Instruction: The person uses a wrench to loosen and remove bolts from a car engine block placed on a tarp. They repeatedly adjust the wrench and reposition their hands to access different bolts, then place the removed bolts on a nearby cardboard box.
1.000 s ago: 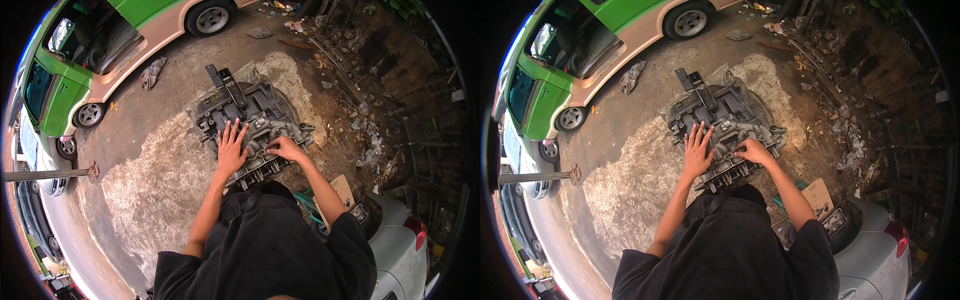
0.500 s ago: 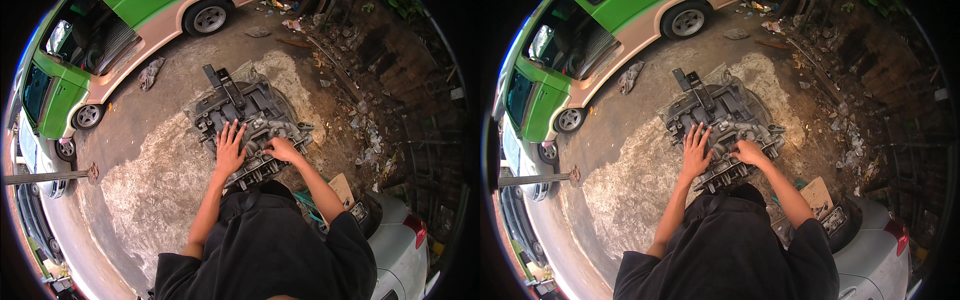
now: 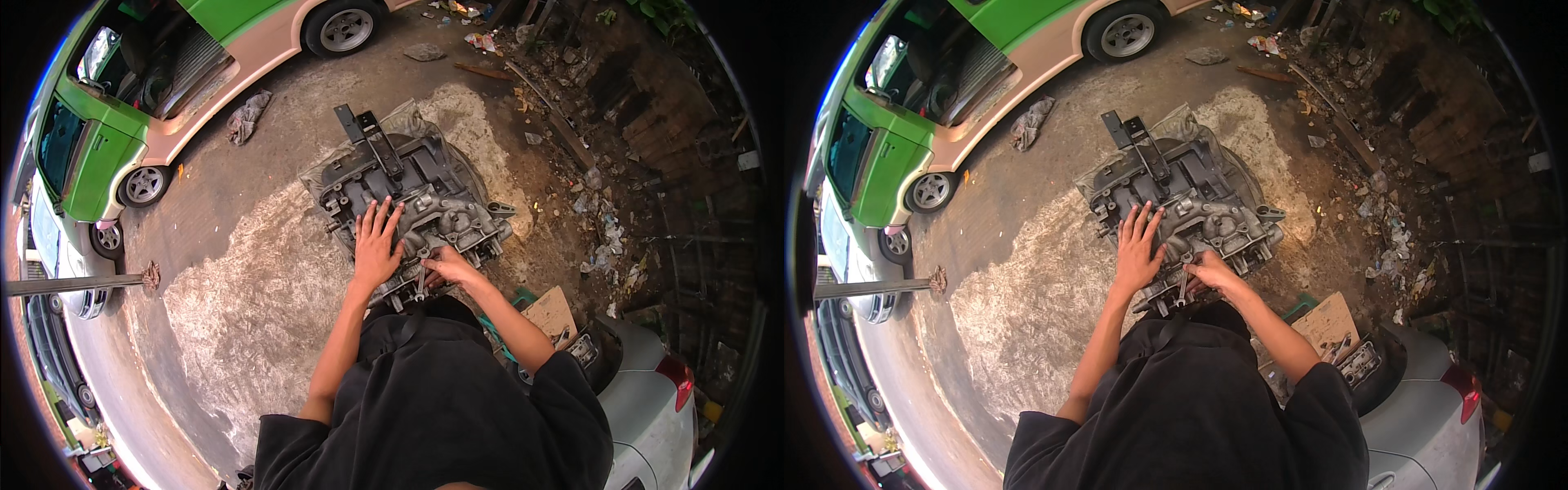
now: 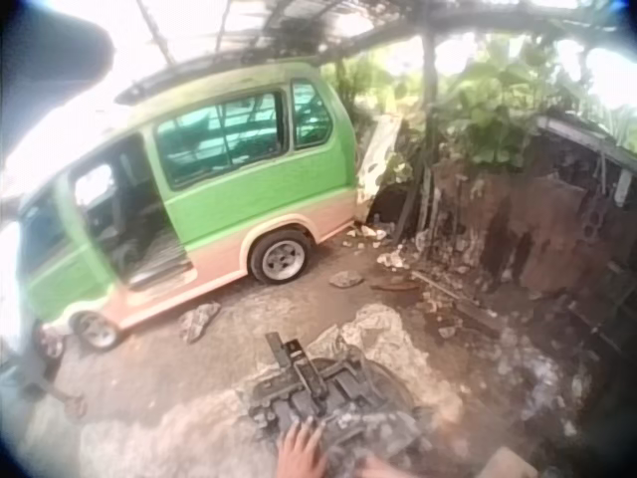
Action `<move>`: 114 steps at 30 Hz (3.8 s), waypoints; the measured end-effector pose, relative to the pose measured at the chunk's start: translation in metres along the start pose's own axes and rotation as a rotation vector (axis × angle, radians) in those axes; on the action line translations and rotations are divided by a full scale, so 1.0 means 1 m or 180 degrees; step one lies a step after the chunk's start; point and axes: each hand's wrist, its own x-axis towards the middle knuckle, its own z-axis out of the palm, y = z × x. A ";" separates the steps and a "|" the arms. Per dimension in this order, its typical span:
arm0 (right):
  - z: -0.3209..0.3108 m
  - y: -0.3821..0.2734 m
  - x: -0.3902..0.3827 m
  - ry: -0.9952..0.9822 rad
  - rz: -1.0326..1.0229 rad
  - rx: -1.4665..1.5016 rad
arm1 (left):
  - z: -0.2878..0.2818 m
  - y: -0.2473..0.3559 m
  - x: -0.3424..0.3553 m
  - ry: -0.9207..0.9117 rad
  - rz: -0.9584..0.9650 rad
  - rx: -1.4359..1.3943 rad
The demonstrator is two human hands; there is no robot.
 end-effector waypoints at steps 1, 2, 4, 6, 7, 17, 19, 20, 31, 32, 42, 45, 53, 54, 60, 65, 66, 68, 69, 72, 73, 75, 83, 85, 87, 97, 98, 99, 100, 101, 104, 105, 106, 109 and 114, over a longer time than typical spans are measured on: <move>0.007 0.002 -0.001 0.0105 0.0071 0.0268 | 0.000 0.000 0.000 0.0008 0.0004 -0.0005; 0.013 0.005 -0.003 0.0212 0.0048 0.0517 | 0.000 0.000 0.000 0.0016 0.0005 -0.0009; 0.022 0.007 -0.007 0.0351 -0.0094 0.0575 | 0.000 0.000 0.000 0.0070 0.0052 -0.0023; 0.025 0.008 -0.012 0.0377 -0.0102 0.0661 | -0.001 0.000 0.000 0.0079 0.0083 -0.0050; 0.024 0.007 -0.014 0.0393 -0.0174 0.0558 | -0.001 0.000 0.000 0.0066 0.0081 -0.0067; -0.040 -0.003 -0.017 0.0745 -0.0463 -0.0835 | 0.000 -0.001 0.000 0.0071 0.0080 -0.0048; -0.047 -0.004 -0.012 0.0747 -0.0516 -0.1432 | 0.000 -0.001 0.000 0.0065 0.0091 -0.0049; -0.048 -0.004 -0.009 0.0692 -0.0626 -0.1681 | 0.000 -0.001 0.000 0.0064 0.0095 -0.0048; -0.053 -0.021 0.000 0.0520 -0.0573 -0.2258 | -0.002 -0.001 -0.001 0.0037 0.0112 -0.0084; -0.050 -0.022 0.001 0.0569 -0.0618 -0.2302 | -0.002 -0.001 0.000 0.0010 0.0103 -0.0092; -0.057 -0.045 0.018 0.0009 -0.0653 -0.2851 | -0.005 -0.002 0.000 -0.0069 0.0140 -0.0111; -0.057 -0.049 0.019 -0.0047 -0.0623 -0.2946 | -0.004 -0.002 0.000 -0.0034 0.0160 -0.0147; -0.044 -0.062 0.016 0.0029 -0.0747 -0.3561 | -0.003 -0.004 0.001 -0.0029 0.0179 -0.0135; -0.043 -0.064 0.015 0.0029 -0.0708 -0.3597 | -0.002 -0.004 0.001 -0.0010 0.0192 -0.0114; -0.030 -0.060 0.004 -0.0195 -0.0148 -0.2979 | -0.002 -0.003 0.002 0.0012 0.0180 -0.0085; -0.016 -0.031 0.000 -0.0079 -0.0075 -0.1192 | -0.002 -0.001 0.000 0.0030 0.0116 -0.0108; -0.013 -0.022 -0.001 -0.0042 -0.0044 -0.0658 | -0.002 -0.001 0.000 0.0030 0.0101 -0.0089; -0.003 -0.006 -0.001 0.0131 0.0105 0.0300 | -0.001 -0.002 0.000 0.0054 0.0105 -0.0066; 0.005 0.003 -0.002 0.0139 -0.0017 0.0718 | 0.000 -0.001 0.000 0.0082 0.0111 -0.0062; 0.032 0.016 0.003 0.0605 -0.0071 0.1129 | 0.001 -0.002 0.001 0.0117 0.0134 -0.0051; 0.037 0.018 0.003 0.0613 -0.0186 0.1320 | 0.002 -0.002 0.002 0.0148 0.0165 -0.0039; 0.043 0.019 -0.002 0.0654 -0.0223 0.1796 | 0.002 -0.002 0.002 0.0134 0.0142 -0.0014; 0.002 0.013 -0.018 0.0780 -0.0831 0.0582 | 0.000 0.000 0.000 0.0083 0.0067 -0.0045; -0.013 0.011 -0.012 0.1260 -0.0473 0.0147 | -0.001 0.000 0.000 0.0079 0.0056 -0.0060; -0.030 0.008 -0.012 0.1226 -0.0873 -0.0914 | 0.000 0.000 -0.001 0.0093 0.0076 -0.0062; -0.048 -0.025 -0.004 0.0661 -0.1114 -0.2345 | -0.002 -0.001 0.001 0.0054 0.0129 -0.0067; -0.048 -0.027 -0.003 0.0646 -0.1121 -0.2424 | -0.002 -0.001 0.001 0.0048 0.0121 -0.0062; -0.049 -0.029 -0.002 0.0612 -0.1117 -0.2494 | -0.002 -0.001 0.000 0.0041 0.0112 -0.0058; -0.049 -0.031 -0.001 0.0569 -0.1056 -0.2555 | -0.002 -0.001 0.001 0.0059 0.0124 -0.0065; -0.049 -0.033 -0.001 0.0569 -0.1093 -0.2628 | -0.002 0.000 0.001 0.0077 0.0134 -0.0074; -0.047 -0.037 0.000 0.0560 -0.1124 -0.2840 | -0.001 0.000 0.001 0.0100 0.0126 -0.0064; -0.046 -0.038 0.000 0.0570 -0.1190 -0.2925 | -0.001 -0.001 0.001 0.0093 0.0113 -0.0060; -0.044 -0.038 0.001 0.0581 -0.1254 -0.3008 | -0.001 -0.001 0.001 0.0100 0.0119 -0.0054; -0.038 -0.041 0.005 0.0537 -0.0985 -0.2941 | -0.001 -0.001 0.001 0.0094 0.0129 -0.0053; -0.026 -0.036 -0.001 0.0753 -0.0957 -0.3135 | -0.002 -0.001 0.001 0.0070 0.0140 -0.0044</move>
